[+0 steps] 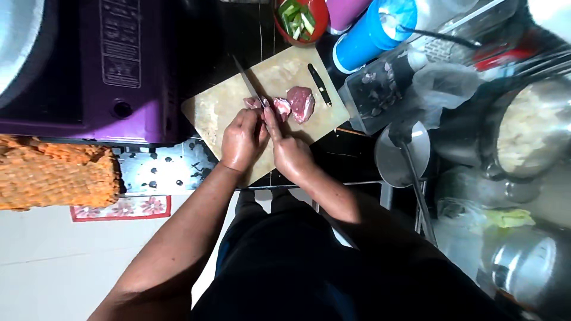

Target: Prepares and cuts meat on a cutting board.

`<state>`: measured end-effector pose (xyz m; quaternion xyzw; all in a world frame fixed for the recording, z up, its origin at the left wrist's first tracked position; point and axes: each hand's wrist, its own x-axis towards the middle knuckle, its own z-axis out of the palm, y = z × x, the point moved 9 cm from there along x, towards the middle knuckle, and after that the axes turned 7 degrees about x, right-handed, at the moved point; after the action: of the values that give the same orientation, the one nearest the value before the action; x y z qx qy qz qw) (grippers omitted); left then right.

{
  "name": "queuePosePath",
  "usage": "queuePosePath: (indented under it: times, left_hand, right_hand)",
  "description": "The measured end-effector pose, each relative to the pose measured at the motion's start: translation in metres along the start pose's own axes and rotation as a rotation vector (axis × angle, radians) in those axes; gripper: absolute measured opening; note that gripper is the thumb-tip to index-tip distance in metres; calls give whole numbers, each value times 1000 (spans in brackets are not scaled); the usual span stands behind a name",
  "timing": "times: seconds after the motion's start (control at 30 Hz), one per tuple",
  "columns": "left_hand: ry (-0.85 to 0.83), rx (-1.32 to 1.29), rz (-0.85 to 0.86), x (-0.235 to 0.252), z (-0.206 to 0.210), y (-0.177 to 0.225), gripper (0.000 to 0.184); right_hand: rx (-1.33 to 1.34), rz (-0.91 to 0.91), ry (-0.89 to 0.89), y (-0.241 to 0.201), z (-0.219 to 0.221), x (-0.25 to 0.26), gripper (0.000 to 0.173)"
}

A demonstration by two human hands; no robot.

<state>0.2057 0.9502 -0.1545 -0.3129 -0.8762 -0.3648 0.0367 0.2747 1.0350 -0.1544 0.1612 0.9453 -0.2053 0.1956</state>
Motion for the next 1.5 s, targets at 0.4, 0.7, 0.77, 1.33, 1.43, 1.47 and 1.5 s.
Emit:
queuePosePath:
  times: [0.4, 0.7, 0.77, 1.33, 1.43, 1.47, 1.5]
  left_hand:
    - [-68, 8, -31, 7, 2, -2, 28]
    - [-83, 3, -94, 15, -1, -9, 29]
    - [-157, -96, -156, 20, -1, -19, 31]
    - [-212, -177, -400, 8, -26, -19, 28]
    - [-226, -352, -411, 6, -18, -21, 20]
    - [-197, -268, -382, 5, -21, -22, 21]
    - [-159, -179, -353, 2, -25, -23, 25]
  right_hand:
    - [29, 132, -209, 18, 9, -40, 86]
    - [98, 22, -51, 24, 4, -27, 91]
    - [148, 58, -161, 47, 15, -56, 82]
    - [304, 52, -63, 51, -25, -59, 67]
    - [252, 41, -52, 53, -28, -58, 67]
    - [223, 41, -70, 53, -27, -59, 67]
    - [193, 29, -68, 52, -27, -61, 66]
